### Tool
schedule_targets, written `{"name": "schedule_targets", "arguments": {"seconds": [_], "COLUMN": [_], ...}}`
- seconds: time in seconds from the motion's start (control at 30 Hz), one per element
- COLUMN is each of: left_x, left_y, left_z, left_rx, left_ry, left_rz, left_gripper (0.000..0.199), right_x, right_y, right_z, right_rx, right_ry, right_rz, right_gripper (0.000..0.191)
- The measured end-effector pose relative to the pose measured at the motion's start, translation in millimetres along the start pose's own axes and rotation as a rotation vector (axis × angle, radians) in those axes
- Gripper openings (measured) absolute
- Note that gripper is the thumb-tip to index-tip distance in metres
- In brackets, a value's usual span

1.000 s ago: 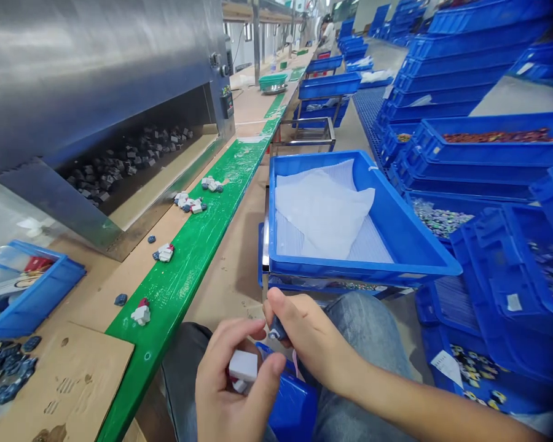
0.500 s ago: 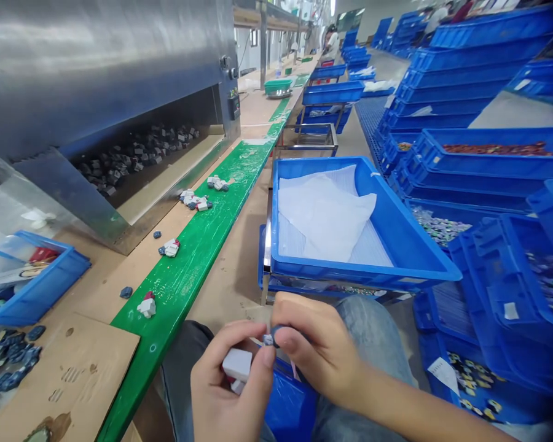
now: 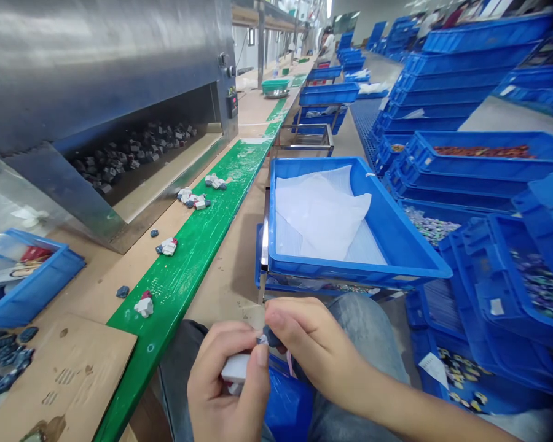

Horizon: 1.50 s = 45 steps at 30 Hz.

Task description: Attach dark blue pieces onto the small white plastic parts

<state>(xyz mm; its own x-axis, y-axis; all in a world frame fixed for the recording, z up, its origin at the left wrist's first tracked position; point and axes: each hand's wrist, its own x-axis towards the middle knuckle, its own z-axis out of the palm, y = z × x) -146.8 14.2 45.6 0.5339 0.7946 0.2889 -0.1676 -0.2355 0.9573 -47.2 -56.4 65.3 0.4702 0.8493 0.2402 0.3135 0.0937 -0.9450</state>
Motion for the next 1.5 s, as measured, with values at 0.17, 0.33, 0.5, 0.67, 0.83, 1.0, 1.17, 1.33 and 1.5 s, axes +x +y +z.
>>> {"name": "schedule_targets", "arguments": {"seconds": [0.17, 0.33, 0.5, 0.67, 0.83, 1.0, 1.17, 1.33, 1.5], "left_x": [0.4, 5.6, 11.5, 11.3, 6.6, 4.9, 6.3, 6.2, 5.3], "left_y": [3.4, -2.6, -12.4, -11.8, -13.4, -16.0, -13.8, -14.5, -18.1], "left_z": [0.5, -4.4, -13.2, -7.3, -2.7, -4.5, -3.1, -5.1, -9.0], "left_rx": [0.069, -0.266, -0.775, -0.631, -0.485, -0.443, -0.143, -0.012, -0.062], "left_ry": [0.015, -0.004, -0.084, 0.112, 0.132, 0.018, 0.004, -0.002, -0.021], "left_rz": [0.124, -0.484, -0.737, -0.741, -0.610, -0.563, -0.351, -0.234, -0.234], "left_gripper": [0.010, 0.016, 0.022, 0.034, 0.039, 0.023, 0.012, 0.011, 0.007], "right_x": [-0.5, -0.1, 0.7, 1.2, 1.9, 1.0, -1.8, -2.7, -3.5], "right_y": [-0.7, 5.6, 14.4, 21.1, 21.1, 16.8, 13.7, 11.4, 11.8], "right_z": [1.8, 6.3, 9.2, 10.5, 9.4, 6.9, 3.8, 0.7, 2.1], "right_rx": [0.191, 0.390, 0.538, 0.571, 0.622, 0.591, 0.290, 0.108, 0.134], "right_ry": [-0.045, -0.010, 0.041, 0.104, 0.179, 0.136, 0.181, 0.167, 0.109], "right_rz": [0.240, 0.291, 0.376, 0.419, 0.326, 0.301, 0.228, 0.133, 0.116], "right_gripper": [0.047, 0.039, 0.027, 0.027, 0.017, 0.015, 0.018, 0.010, 0.007]}}
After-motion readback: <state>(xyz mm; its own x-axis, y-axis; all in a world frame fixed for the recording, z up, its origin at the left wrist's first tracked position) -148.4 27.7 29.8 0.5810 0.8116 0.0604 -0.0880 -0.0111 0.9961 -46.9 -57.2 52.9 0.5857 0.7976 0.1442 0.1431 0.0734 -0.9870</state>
